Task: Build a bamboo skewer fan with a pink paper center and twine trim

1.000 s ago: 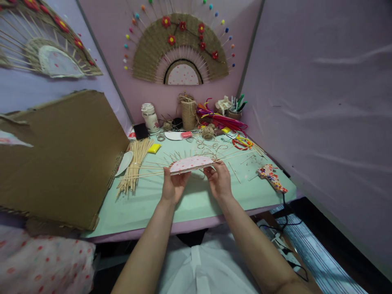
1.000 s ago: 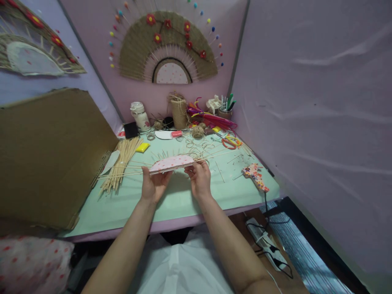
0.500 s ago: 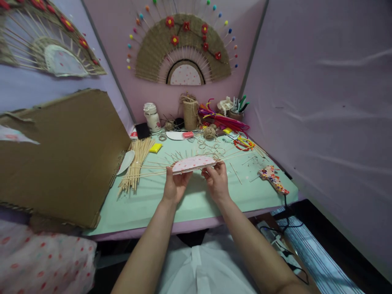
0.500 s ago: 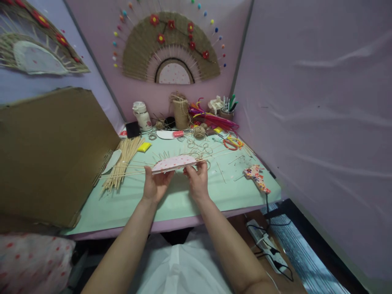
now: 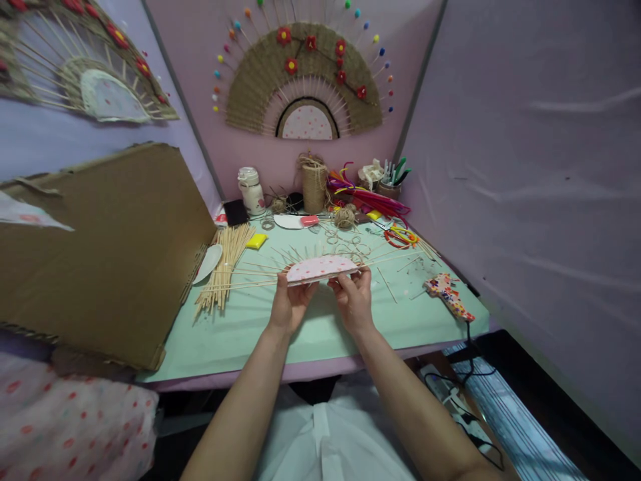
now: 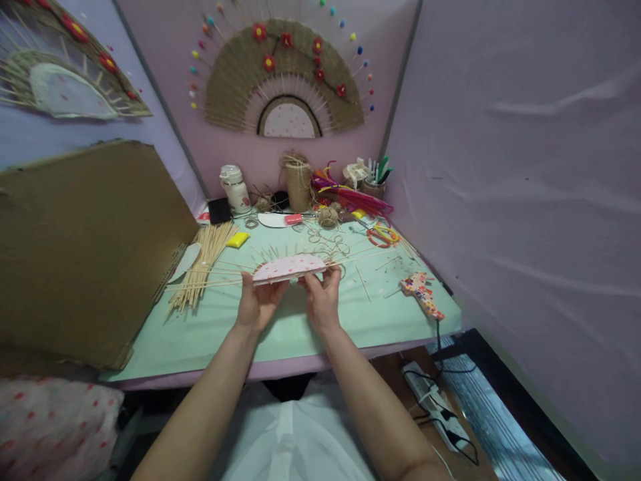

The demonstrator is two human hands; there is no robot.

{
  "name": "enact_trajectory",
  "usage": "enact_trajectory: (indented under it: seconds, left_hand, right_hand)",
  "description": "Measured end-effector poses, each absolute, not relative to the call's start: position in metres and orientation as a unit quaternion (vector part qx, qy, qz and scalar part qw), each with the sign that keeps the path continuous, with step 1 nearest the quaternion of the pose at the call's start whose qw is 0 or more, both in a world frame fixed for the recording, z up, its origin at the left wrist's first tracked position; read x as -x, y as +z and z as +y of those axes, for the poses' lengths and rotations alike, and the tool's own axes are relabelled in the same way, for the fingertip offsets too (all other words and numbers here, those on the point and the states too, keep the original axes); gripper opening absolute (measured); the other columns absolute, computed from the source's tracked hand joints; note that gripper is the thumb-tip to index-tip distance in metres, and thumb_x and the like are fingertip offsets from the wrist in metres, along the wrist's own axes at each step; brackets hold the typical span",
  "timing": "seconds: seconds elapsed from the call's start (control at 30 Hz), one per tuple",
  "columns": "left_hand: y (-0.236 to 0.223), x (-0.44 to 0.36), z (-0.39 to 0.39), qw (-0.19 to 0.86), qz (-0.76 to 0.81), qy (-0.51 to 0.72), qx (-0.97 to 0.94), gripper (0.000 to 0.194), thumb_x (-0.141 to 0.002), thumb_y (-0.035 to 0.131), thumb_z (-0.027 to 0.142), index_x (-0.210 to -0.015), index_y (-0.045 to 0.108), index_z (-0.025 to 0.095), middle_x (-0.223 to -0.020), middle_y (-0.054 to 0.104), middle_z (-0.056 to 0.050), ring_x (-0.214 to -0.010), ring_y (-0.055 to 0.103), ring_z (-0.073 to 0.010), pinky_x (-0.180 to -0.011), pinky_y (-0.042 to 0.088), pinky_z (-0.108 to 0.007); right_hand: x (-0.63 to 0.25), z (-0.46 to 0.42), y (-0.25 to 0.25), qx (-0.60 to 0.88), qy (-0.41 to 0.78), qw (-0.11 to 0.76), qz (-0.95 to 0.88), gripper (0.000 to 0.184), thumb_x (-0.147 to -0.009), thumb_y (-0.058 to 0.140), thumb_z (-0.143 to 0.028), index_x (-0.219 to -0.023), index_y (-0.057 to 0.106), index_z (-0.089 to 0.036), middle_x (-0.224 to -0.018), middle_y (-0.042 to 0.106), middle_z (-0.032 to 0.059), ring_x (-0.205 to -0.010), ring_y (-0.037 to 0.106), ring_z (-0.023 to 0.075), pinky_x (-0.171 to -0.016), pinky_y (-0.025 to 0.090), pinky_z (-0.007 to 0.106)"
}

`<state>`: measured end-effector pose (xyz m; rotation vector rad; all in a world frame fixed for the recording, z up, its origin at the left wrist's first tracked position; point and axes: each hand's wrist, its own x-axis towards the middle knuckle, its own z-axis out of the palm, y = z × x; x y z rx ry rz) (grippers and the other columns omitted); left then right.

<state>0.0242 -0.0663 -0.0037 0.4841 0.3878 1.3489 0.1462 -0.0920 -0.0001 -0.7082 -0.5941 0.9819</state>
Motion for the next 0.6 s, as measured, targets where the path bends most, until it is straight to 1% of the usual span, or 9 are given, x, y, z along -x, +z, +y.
enact_trajectory:
  seconds: [0.17,0.33,0.47,0.6]
  left_hand:
    - [-0.002,-0.026,-0.068,0.735,0.182,0.611,-0.230,0.052,-0.063,0.081,0.053,-0.097,0.062,0.019,-0.105,0.069,-0.006,-0.097,0.066,-0.0193,-0.086,0.056,-0.031]
    - [-0.002,-0.027,-0.069,0.735,0.182,0.605,-0.246,0.051,-0.063,0.082,0.051,-0.099,0.062,0.020,-0.107,0.068,-0.006,-0.099,0.065,-0.0199,-0.085,0.056,-0.032]
    - [-0.003,-0.027,-0.069,0.734,0.177,0.606,-0.250,0.050,-0.064,0.081,0.051,-0.099,0.063,0.020,-0.108,0.068,-0.006,-0.099,0.065,-0.0198,-0.085,0.056,-0.031]
    - [-0.002,-0.028,-0.069,0.731,0.170,0.608,-0.259,0.051,-0.062,0.082,0.052,-0.098,0.064,0.020,-0.104,0.069,-0.006,-0.095,0.066,-0.0190,-0.084,0.056,-0.030]
  right_hand:
    - [-0.143,-0.092,-0.002,0.334,0.451,0.781,-0.275,0.054,-0.063,0.076,-0.024,-0.099,0.037,-0.030,-0.110,0.051,-0.0037,-0.088,0.061,0.0104,-0.070,0.053,0.023]
    - [-0.143,-0.087,-0.007,0.349,0.435,0.786,-0.268,0.052,-0.064,0.075,-0.024,-0.098,0.036,-0.029,-0.108,0.053,-0.0037,-0.089,0.061,0.0105,-0.073,0.054,0.024]
    - [-0.142,-0.087,-0.009,0.353,0.438,0.785,-0.260,0.050,-0.064,0.075,-0.025,-0.097,0.037,-0.029,-0.108,0.053,-0.0037,-0.089,0.061,0.0104,-0.072,0.054,0.024]
    - [-0.140,-0.088,-0.011,0.340,0.444,0.784,-0.269,0.059,-0.063,0.078,-0.025,-0.103,0.036,-0.031,-0.115,0.051,-0.0018,-0.091,0.062,0.0115,-0.073,0.055,0.025]
